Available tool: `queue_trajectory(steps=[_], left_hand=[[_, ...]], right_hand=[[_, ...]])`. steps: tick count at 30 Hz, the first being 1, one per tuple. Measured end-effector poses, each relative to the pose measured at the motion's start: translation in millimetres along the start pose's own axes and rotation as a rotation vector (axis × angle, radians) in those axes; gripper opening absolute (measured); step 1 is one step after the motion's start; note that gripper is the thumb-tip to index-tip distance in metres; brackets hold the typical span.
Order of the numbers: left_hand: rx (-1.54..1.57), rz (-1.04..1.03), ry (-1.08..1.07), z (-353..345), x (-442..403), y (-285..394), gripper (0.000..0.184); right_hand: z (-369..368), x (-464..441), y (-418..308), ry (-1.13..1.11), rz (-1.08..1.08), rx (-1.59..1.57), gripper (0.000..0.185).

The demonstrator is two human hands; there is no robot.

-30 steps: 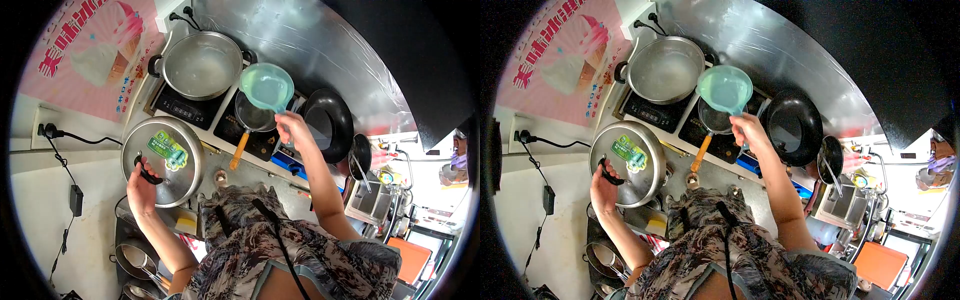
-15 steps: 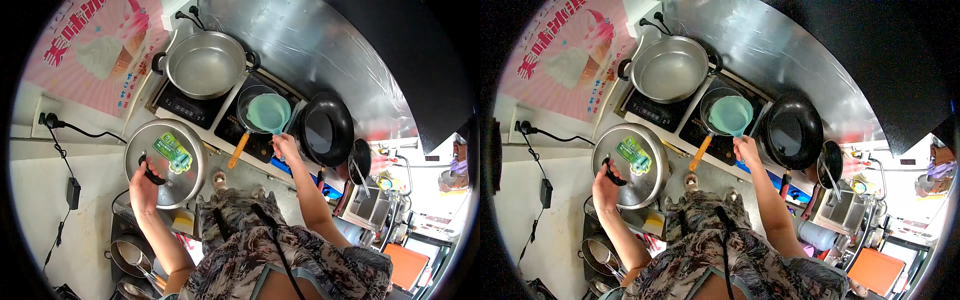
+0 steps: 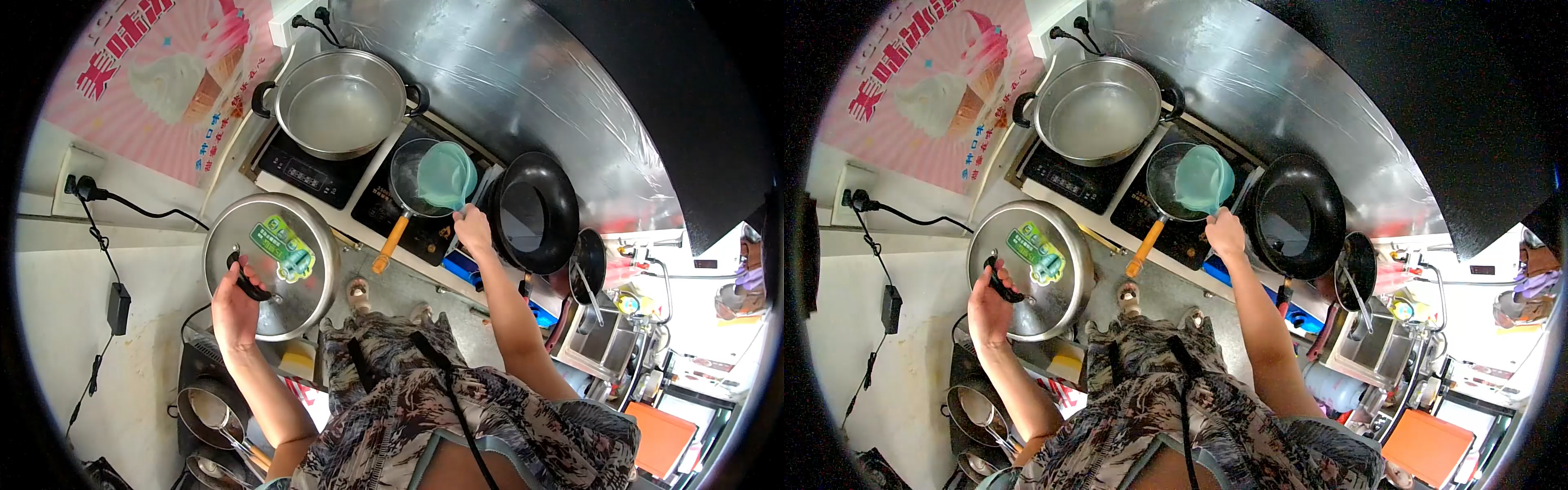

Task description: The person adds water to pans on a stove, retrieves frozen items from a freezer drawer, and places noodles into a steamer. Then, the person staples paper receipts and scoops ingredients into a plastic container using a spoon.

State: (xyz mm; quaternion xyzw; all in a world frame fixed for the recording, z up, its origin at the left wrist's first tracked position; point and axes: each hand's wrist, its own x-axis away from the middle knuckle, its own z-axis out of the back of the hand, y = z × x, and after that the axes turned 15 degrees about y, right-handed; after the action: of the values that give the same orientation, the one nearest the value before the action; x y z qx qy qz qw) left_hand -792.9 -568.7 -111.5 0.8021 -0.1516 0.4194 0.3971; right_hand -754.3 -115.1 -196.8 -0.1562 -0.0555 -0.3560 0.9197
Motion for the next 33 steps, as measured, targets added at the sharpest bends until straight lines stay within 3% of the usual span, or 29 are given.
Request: queue_trajectory(steps=[5, 15, 17, 18, 19, 21, 22, 26, 29, 33], left_hand=[[0.023, 0.013, 0.021, -5.9, -0.9, 0.3, 0.034], [-0.001, -0.002, -0.039, -8.0, -4.7, 3.0, 0.038], [0.002, -0.002, -0.041, -10.6, -3.9, 4.9, 0.038], [0.003, -0.002, -0.040, -13.0, -2.9, 6.0, 0.038], [0.018, -0.001, -0.029, -16.3, -1.3, 7.6, 0.037], [0.035, -0.002, -0.016, -21.7, 2.1, 12.1, 0.035], [0.027, -0.003, -0.035, -24.4, 2.7, 16.8, 0.036], [-0.001, -0.014, -0.116, -46.5, 9.8, 43.5, 0.040], [-0.046, -0.046, -0.181, -76.1, 10.2, 71.3, 0.041], [-0.182, -0.056, -0.322, -131.6, -15.2, 106.9, 0.035]], right_hand=[[21.7, 0.6, -18.7, 0.046, 0.083, 0.254, 0.027], [34.2, -8.3, -11.8, 0.093, 0.058, 0.235, 0.026], [38.8, -11.9, -17.9, 0.028, -0.061, -0.062, 0.024], [45.9, -10.4, -18.4, -0.048, -0.276, -0.280, 0.019], [53.9, -10.5, -23.7, -0.049, -0.273, -0.280, 0.019], [65.6, -12.7, -29.1, -0.196, -0.504, -0.736, 0.020], [74.7, -10.7, -39.8, -0.236, -0.514, -0.840, 0.019], [104.2, -14.2, -103.4, -0.401, -0.318, -0.916, 0.022], [67.8, -36.3, -144.2, -0.535, -0.183, -0.994, 0.022], [-22.2, -72.5, -207.1, -0.320, -0.077, -0.706, 0.032]])
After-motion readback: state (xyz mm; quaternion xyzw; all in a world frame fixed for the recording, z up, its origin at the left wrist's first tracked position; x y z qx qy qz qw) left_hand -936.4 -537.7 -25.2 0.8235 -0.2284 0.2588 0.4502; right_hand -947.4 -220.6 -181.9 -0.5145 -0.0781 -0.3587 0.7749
